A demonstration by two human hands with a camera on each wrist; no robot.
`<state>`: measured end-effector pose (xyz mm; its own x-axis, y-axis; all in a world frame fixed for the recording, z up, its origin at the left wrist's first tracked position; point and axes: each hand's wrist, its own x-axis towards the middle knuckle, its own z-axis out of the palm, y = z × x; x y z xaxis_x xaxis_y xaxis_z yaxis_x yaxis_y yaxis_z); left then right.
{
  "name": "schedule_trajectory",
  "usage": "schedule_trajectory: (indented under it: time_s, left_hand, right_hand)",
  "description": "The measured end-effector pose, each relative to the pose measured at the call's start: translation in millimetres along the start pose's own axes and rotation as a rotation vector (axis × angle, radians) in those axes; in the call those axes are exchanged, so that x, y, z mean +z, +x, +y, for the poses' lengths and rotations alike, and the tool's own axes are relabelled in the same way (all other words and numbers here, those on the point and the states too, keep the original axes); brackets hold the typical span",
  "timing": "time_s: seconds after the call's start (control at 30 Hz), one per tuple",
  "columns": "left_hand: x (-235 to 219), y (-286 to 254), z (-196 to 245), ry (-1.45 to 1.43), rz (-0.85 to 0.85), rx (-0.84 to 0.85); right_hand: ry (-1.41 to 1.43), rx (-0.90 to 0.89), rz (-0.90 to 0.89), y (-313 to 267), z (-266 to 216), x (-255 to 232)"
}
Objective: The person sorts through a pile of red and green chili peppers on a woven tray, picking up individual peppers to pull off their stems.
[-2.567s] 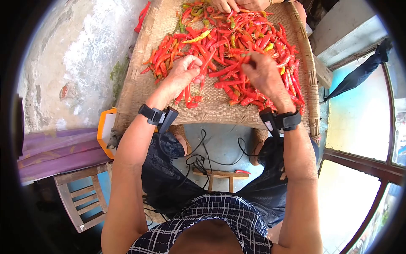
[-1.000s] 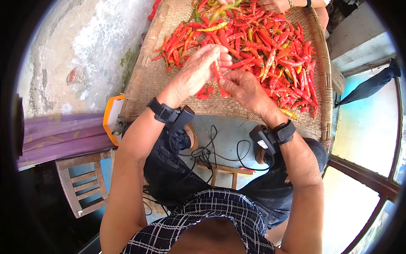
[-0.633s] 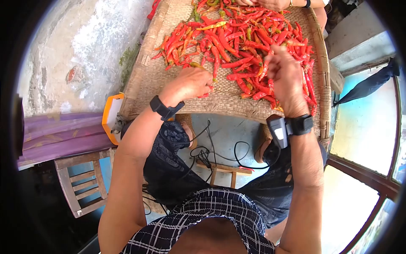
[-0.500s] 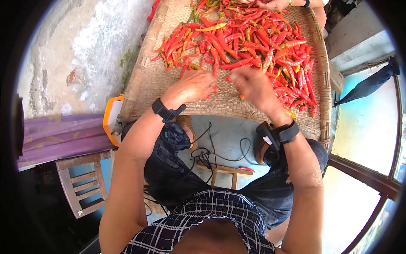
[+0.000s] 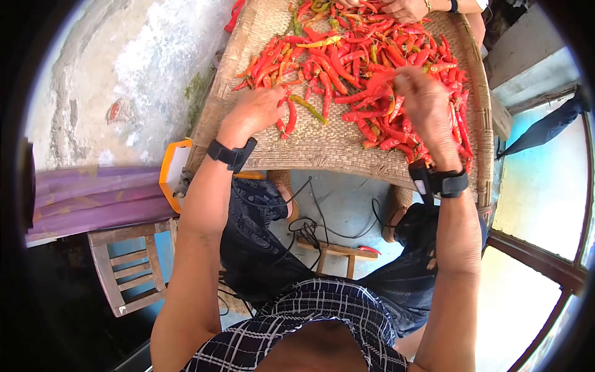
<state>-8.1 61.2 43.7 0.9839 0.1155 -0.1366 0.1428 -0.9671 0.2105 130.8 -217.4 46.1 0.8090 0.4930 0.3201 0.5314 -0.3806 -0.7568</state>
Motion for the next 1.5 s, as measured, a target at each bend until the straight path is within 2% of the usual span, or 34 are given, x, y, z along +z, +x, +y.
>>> schedule_trajectory:
  time_s: [0.03,0.1,0.23,0.27,0.3,0.37,0.4,0.43,0.47,0.53,0.57,0.63,0.67,0.73,0.77,0.83,0.87,0.9,0.93,1.0,1.03,1.1,1.13,1.17,1.2,1.27,1.3,1.37,1.43,1.5]
  left_hand:
    - [5.4,0.5,-0.7,0.023,-0.062,-0.05]
    - [19.6,4.6,6.4,0.023,-0.059,-0.05]
    - [39.8,23.4,21.9,-0.062,-0.048,-0.048]
    - [43.7,25.4,27.1,-0.07,-0.043,-0.059]
    - [42.2,24.1,32.0,-0.07,-0.043,-0.056]
    - [35.7,21.2,41.2,-0.245,-0.073,-0.035]
    - [39.0,23.5,42.1,-0.35,-0.008,-0.041]
    - [43.9,26.6,39.9,-0.347,-0.011,-0.035]
    - [47.9,30.5,36.6,-0.635,0.013,-0.026]
    - [39.2,29.6,45.0,-1.129,0.005,-0.053]
    - [36.7,26.7,51.1,-1.129,0.0,-0.046]
    - [31.3,18.0,64.0,-1.42,-0.02,-0.04]
    - [27.6,11.0,71.2,-1.477,-0.055,-0.044]
    - [31.1,11.1,70.8,-1.47,-0.102,-0.015]
    - [33.7,11.1,69.9,-1.46,-0.147,0.011]
    - [39.5,14.2,64.6,-1.488,-0.129,-0.002]
    - [41.8,16.2,60.9,-1.486,-0.031,-0.039]
    - [43.1,18.0,57.0,-1.48,0.067,-0.076]
    - [42.3,19.3,52.5,-1.452,0.089,-0.095]
    - [45.1,20.8,50.6,-1.437,0.141,-0.125]
    - [41.4,19.2,52.9,-1.421,0.192,-0.155]
    - [35.6,17.5,57.4,-1.442,0.151,-0.178]
    - [34.8,17.5,60.3,-1.496,0.136,-0.1]
    - [33.5,17.2,63.3,-1.546,0.118,-0.02]
    - [27.8,14.1,68.2,-1.587,0.071,-0.014]
    - [36.3,14.2,72.3,-1.592,0.053,0.006]
    - [39.9,13.8,74.6,-1.601,0.045,0.025]
    - [42.0,9.7,77.5,-1.531,0.06,0.022]
    - [44.4,7.7,76.6,-1.45,-0.01,-0.071]
    - [52.0,13.2,70.9,-1.486,0.022,-0.009]
  right_hand:
    - [0.044,0.042,0.093,6.8,7.0,-11.7]
    - [-0.015,0.046,0.342,13.7,15.3,-26.8]
    - [-0.284,-0.111,0.385,6.2,6.6,-27.2]
    - [-0.214,0.033,0.253,-0.2,-2.6,-24.5]
    - [-0.188,-0.008,0.225,-4.0,-1.8,-14.3]
    - [-0.16,-0.073,0.06,-14.0,-17.4,4.4]
    - [-0.195,-0.058,-0.042,-17.1,-19.3,11.8]
    - [-0.139,-0.145,-0.045,-21.7,-29.6,19.0]
    - [-0.089,-0.134,-0.075,-26.5,-26.0,31.2]
    - [0.044,-0.009,-0.34,-29.9,-36.5,38.1]
    - [0.04,-0.006,-0.334,-31.1,-38.6,42.0]
    - [0.274,0.224,-0.486,-35.8,-39.4,50.8]
    - [0.27,0.225,-0.485,-37.1,-39.9,53.1]
    - [0.513,0.362,-0.538,-38.7,-41.0,56.1]
    - [0.511,0.363,-0.539,-38.1,-40.3,55.4]
    - [0.44,0.408,-0.579,-35.1,-36.8,51.4]
    - [0.44,0.408,-0.577,-32.7,-36.7,47.5]
    - [0.455,0.443,-0.531,-29.2,-38.0,41.4]
    - [0.47,0.477,-0.486,-25.3,-38.0,34.9]
    - [0.654,0.444,-0.26,-11.5,-27.7,18.3]
    - [0.954,0.404,-0.103,-2.4,-25.1,12.4]
    - [1.17,0.562,0.28,4.6,-19.2,6.3]
    - [1.171,0.562,0.28,2.6,-19.2,8.3]
    - [1.007,0.578,0.152,-2.9,-20.2,12.4]
    - [0.841,0.591,0.029,-9.3,-21.9,17.7]
    - [0.579,0.531,-0.377,-22.3,-38.8,31.1]
    - [0.562,0.492,-0.476,-30.6,-35.3,44.4]
    - [0.6,0.459,-0.548,-39.3,-35.1,57.3]
    - [0.609,0.478,-0.544,-39.6,-35.4,58.8]
    - [0.617,0.497,-0.535,-37.8,-35.2,57.1]
